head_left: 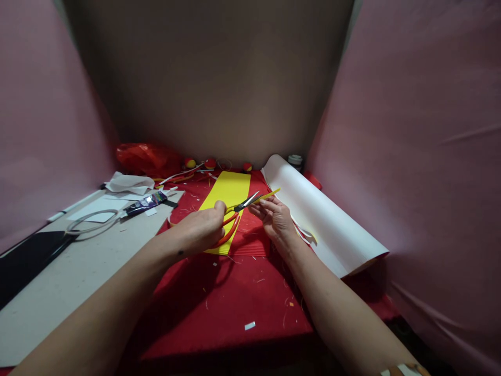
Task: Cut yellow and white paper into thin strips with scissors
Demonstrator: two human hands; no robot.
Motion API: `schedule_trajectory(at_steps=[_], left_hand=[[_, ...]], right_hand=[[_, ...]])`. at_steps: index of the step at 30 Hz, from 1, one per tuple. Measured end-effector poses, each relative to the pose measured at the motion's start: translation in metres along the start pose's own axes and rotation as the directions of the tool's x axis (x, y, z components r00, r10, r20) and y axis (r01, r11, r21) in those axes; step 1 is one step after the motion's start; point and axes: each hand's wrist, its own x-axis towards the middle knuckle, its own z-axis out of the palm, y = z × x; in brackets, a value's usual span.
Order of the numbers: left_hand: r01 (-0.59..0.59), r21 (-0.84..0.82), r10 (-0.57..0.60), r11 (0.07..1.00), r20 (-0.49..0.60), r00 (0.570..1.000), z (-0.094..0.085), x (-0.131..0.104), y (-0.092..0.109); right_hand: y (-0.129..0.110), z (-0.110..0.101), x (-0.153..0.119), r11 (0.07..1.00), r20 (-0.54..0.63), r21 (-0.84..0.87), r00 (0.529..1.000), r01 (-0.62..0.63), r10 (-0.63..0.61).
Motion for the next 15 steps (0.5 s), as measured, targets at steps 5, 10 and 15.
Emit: schedule_trajectory(at_steps=[5,10,15], left_hand=[[-0.033,0.175,0.013,0.984,0.115,0.993,-0.003,-0.002,0.009],[-0.051,0.242,0.015,0.969,0.148,0.989,-0.003,-0.001,0.012],[-0.049,0.340,-0.013,0.939,0.177,0.984,-0.003,0.000,0.013]], right_hand=[[0.000,0.000,0.000,1.000,0.028,0.010,1.000,-0.011,0.011],[-0.001,0.001,-0.002,0.999,0.044,0.014,0.998,-0.038,0.037],[-0.001,0.001,-0.002,0.999,0.032,0.011,0.999,-0.038,0.038]])
